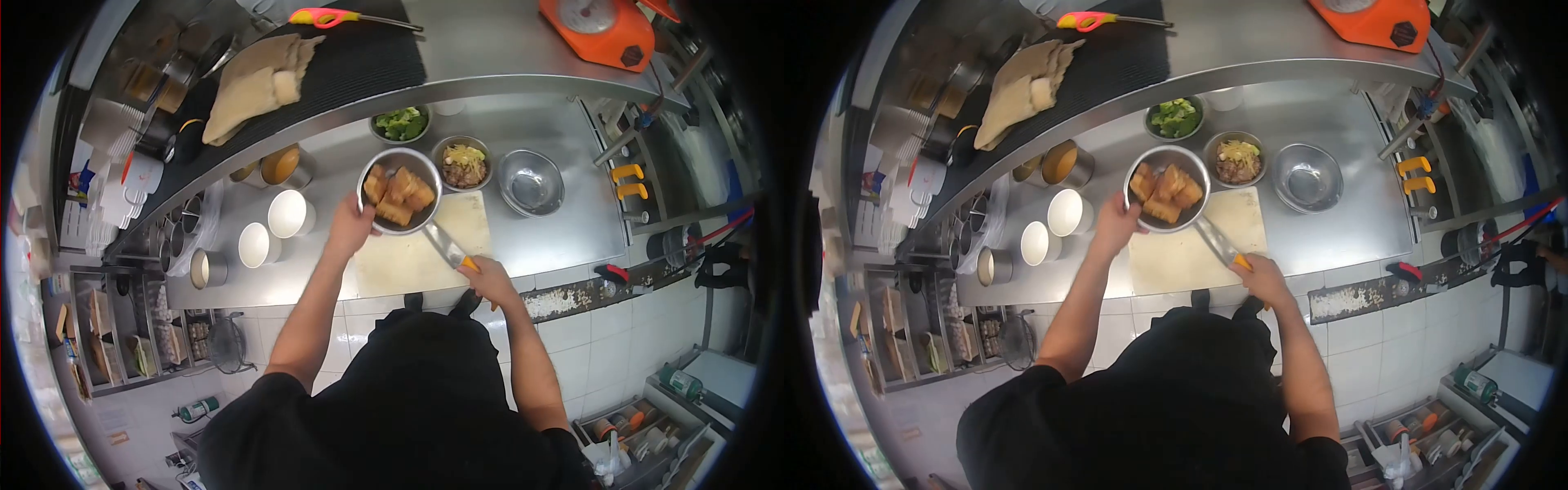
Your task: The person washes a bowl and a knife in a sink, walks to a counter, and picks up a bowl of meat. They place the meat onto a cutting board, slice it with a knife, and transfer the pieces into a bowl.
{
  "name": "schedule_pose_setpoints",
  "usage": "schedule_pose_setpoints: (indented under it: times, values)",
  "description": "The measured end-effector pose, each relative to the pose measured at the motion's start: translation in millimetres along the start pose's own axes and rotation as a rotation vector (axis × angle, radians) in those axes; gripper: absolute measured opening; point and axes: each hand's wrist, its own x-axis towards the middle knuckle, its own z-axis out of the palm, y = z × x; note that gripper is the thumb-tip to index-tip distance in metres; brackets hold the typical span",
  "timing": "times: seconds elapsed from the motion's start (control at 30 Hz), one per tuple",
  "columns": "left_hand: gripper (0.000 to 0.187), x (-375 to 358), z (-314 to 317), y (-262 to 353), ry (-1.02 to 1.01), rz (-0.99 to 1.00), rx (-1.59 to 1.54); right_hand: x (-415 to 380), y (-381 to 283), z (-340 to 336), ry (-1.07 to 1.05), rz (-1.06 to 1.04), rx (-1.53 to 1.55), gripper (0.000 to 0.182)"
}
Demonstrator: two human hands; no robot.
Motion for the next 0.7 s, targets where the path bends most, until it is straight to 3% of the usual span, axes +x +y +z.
schedule_pose_setpoints:
  times: [0.13, 0.27, 0.4, 0.5, 0.6, 0.7]
  values:
    - [0.012, -33, -20, -30, 0.077, -0.050, 0.406, -7, -3, 12, 0.160, 0.026, -0.037, 0.041]
    - [0.010, -40, -13, -60, 0.257, 0.265, 0.675, -4, 7, 26, 0.253, 0.017, -0.122, 0.042]
    - [0.016, -42, -8, -55, 0.239, 0.322, 0.695, -11, -1, 39, 0.303, 0.025, -0.131, 0.043]
    - [0.016, -38, -5, -55, 0.270, 0.441, 0.717, -14, 0, 49, 0.385, 0.042, -0.230, 0.041]
    - [0.016, -33, -12, -49, 0.293, 0.444, 0.772, -14, 7, 55, 0.510, -0.071, -0.404, 0.040]
    - [0.014, -25, -20, -48, 0.321, 0.502, 0.773, -14, 7, 56, 0.515, -0.060, -0.468, 0.040]
